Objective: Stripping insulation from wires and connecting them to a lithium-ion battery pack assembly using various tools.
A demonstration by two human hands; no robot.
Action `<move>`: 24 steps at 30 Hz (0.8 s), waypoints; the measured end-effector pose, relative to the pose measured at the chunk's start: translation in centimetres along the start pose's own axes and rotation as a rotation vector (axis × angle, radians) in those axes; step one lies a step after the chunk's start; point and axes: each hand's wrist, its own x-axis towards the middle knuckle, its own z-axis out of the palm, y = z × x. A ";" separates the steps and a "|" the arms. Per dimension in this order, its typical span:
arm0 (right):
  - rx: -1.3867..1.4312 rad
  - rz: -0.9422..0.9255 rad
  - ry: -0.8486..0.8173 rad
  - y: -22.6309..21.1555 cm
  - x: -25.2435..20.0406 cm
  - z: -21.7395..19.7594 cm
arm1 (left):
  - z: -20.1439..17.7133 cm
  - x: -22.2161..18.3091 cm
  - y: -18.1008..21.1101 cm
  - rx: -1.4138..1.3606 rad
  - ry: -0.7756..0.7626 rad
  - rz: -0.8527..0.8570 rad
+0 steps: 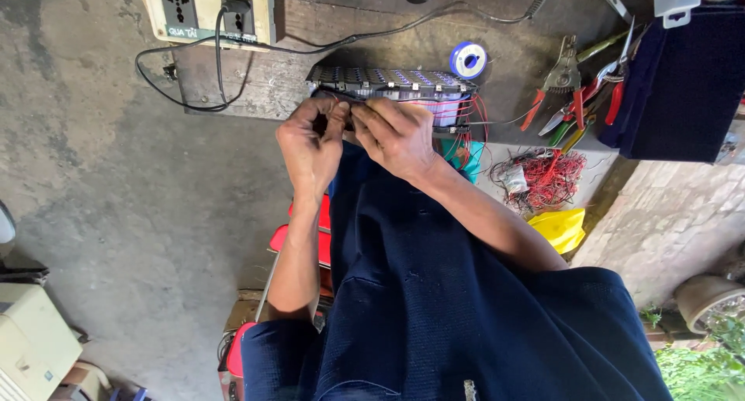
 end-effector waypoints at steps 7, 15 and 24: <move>0.116 0.119 0.070 0.3 0.6 0.8 | -1.9 1.0 1.6 0.163 0.010 0.208; 0.227 0.223 0.112 -0.3 1.9 0.3 | -2.7 1.7 -2.4 0.337 -0.072 0.556; 0.127 0.225 0.045 -0.5 1.4 0.4 | -2.2 2.6 -2.4 0.230 -0.037 0.492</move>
